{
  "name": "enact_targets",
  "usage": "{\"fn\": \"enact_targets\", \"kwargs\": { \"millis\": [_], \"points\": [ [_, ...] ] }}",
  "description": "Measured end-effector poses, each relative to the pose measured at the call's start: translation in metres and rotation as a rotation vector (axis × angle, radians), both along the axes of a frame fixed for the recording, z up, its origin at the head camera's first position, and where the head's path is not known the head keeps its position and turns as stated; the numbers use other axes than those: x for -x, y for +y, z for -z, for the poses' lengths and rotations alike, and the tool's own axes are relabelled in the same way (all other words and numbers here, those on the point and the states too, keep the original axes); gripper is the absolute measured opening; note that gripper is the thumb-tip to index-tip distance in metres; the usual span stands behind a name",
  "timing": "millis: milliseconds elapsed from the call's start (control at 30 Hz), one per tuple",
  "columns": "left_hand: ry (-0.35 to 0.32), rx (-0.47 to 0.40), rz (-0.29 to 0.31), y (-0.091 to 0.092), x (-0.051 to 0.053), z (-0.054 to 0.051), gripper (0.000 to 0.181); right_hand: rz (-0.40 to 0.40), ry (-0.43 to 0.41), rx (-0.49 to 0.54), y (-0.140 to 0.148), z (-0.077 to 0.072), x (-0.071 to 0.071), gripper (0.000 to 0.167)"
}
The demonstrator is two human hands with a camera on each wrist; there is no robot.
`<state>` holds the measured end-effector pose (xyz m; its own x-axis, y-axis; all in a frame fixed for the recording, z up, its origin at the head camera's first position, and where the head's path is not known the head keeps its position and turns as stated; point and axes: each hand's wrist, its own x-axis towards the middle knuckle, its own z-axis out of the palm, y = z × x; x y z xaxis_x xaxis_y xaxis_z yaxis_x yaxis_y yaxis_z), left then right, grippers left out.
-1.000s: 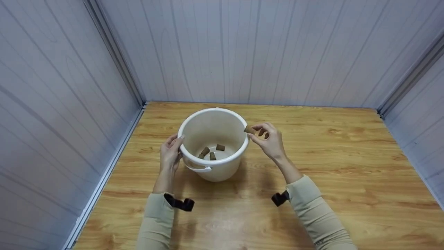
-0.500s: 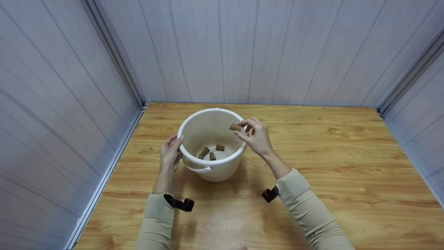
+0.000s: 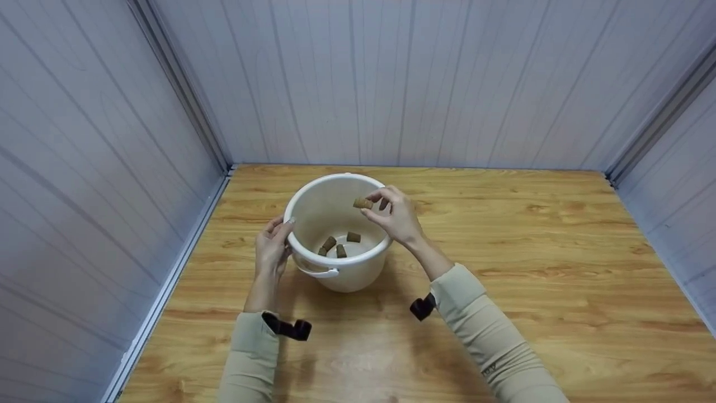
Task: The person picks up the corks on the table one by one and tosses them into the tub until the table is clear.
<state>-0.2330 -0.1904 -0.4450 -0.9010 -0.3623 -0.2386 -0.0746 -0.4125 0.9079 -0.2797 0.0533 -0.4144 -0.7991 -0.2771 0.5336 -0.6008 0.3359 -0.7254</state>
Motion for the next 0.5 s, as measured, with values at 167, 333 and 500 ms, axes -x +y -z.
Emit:
{"fn": "enact_targets", "kwargs": {
  "millis": [167,333,500],
  "points": [
    [0.017,0.002,0.005,0.0004,-0.0015,-0.0004,0.036,0.000,0.000,-0.029,-0.0031,0.0009,0.0017,0.019],
    [0.000,0.011,0.007,0.0000,-0.0022,-0.0006,0.036,-0.039,0.011,-0.045,-0.0040,0.0010,0.0022,0.027],
    [-0.004,0.014,0.005,-0.0001,-0.0023,-0.0007,0.037,-0.055,-0.010,-0.026,-0.0017,0.0002,-0.0003,0.030]
  ]
}}
